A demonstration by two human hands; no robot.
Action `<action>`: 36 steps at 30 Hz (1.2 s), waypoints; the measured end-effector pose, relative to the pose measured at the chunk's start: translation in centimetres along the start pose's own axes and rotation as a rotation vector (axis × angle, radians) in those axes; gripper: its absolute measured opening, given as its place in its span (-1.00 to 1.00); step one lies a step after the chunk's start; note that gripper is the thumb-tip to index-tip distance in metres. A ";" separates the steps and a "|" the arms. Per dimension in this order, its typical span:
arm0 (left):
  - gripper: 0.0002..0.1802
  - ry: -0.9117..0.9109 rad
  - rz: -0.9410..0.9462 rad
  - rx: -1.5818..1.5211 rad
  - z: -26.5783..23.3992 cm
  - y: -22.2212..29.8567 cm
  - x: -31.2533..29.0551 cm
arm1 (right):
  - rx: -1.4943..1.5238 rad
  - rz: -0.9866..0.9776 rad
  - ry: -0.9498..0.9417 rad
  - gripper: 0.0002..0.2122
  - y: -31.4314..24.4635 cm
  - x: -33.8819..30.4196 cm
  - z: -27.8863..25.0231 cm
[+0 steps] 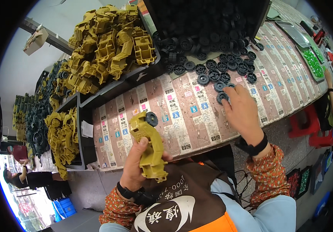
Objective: The person repeatedly picks up yellow plastic housings and black rubber wheels from bins on a table. They insert the wheels into the housings by hand and place the assembled units into a black tray. The process is repetitive and performed one unit at a time.
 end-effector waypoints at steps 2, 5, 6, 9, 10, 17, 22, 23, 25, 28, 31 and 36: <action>-0.53 -0.010 0.022 -0.072 -0.5 0.3 -0.1 | -0.049 -0.075 -0.014 -0.63 0.2 0.1 1.4; -0.49 0.115 0.158 -0.079 -1.6 0.7 -0.1 | -0.085 -0.171 0.047 -0.65 -1.0 -0.6 2.3; -0.49 0.071 0.128 -0.140 -1.6 0.6 -0.1 | -0.073 -0.164 0.050 -0.67 -1.0 -0.6 2.6; -0.47 0.105 0.125 -0.367 -2.4 0.4 0.3 | 0.051 -0.169 0.010 -0.66 -1.3 -0.5 2.5; -0.44 0.139 0.147 -0.356 -3.1 0.5 0.1 | 0.194 -0.160 0.054 -0.64 -2.1 -1.0 2.2; -0.49 0.218 0.295 -0.179 -2.7 1.9 -0.7 | 1.172 0.131 -0.692 -0.64 -12.4 -7.2 6.9; -0.50 0.214 0.403 -0.157 -2.8 2.4 -1.2 | 1.458 0.280 -0.778 -0.64 -15.1 -9.1 8.5; -0.49 0.217 0.415 -0.151 -3.1 2.4 -1.3 | 1.445 0.260 -0.777 -0.64 -15.3 -9.2 8.5; -0.49 0.247 0.456 -0.136 -3.3 2.3 -1.4 | 1.420 0.220 -0.775 -0.63 -15.4 -9.3 8.9; -0.48 0.262 0.483 -0.151 -3.2 2.3 -1.6 | 1.353 0.184 -0.753 -0.62 -15.3 -9.5 9.3; -0.48 0.288 0.485 -0.191 -2.9 2.4 -2.0 | 1.489 0.341 -0.759 -0.62 -14.7 -9.9 10.1; -0.47 0.265 0.481 -0.184 -2.5 2.5 -2.0 | 1.388 0.264 -0.691 -0.62 -15.0 -9.5 9.5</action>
Point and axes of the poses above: each hand's wrist, its own x-axis towards the middle knuckle, its own z-axis out of the palm, y = z × x, the point moved 9 cm from there along x, towards the middle knuckle, and after that the axes turned 3 degrees about y, right-handed, at the moved point
